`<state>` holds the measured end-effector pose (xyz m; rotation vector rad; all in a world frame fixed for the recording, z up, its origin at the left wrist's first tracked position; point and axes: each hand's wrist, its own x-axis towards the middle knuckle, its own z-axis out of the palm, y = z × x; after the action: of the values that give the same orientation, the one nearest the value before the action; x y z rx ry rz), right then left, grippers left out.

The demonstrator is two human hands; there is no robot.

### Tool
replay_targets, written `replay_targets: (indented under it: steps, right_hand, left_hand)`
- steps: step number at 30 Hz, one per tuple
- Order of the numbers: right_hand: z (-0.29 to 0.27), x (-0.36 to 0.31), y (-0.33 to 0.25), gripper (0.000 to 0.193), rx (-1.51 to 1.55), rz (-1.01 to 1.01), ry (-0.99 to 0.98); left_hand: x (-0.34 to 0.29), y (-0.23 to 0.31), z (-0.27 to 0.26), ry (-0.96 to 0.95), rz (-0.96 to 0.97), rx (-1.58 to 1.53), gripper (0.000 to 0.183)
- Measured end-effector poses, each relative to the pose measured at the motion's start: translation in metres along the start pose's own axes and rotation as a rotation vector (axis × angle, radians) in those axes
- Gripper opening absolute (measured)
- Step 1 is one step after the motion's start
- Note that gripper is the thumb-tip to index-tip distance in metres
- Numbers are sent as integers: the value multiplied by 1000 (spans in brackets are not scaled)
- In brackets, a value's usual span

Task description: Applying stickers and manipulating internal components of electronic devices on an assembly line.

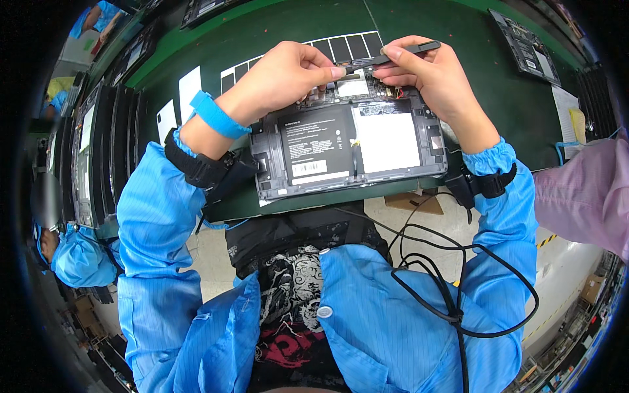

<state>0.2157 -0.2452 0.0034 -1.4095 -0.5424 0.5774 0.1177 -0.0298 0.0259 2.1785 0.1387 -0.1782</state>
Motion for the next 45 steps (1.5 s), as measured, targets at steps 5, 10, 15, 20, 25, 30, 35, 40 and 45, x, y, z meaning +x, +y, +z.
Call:
replay_targets:
  steps: [5, 10, 15, 20, 25, 30, 35, 40, 45]
  right_hand:
    - [4, 2, 0, 23, -33, -5, 9]
    - [10, 3, 0, 22, -119, -10, 57]
    - [14, 3, 0, 22, -137, -1, 59]
    - [15, 1, -1, 21, -149, -5, 71]
    - [18, 1, -3, 21, -163, -14, 66]
    - [15, 2, -1, 20, -161, -19, 52]
    - [13, 3, 1, 19, -146, -32, 20]
    - [13, 2, -1, 18, -123, -27, 0]
    - [14, 2, 0, 19, -124, -38, -1]
  left_hand:
    - [8, -9, 1, 22, 22, -27, 30]
    - [12, 4, -2, 20, -75, 87, 27]
    - [19, 6, -3, 9, -63, 178, 29]
    - [19, 10, -3, -13, -70, 175, 30]
    - [19, 14, -5, -29, -78, 223, 29]
    - [20, 21, -8, -70, -147, 210, 28]
    - [24, 26, -12, -137, -266, 65, 26]
    - [28, 29, -13, -183, -322, 23, 27]
    - [29, 28, -14, -184, -346, 77, 34]
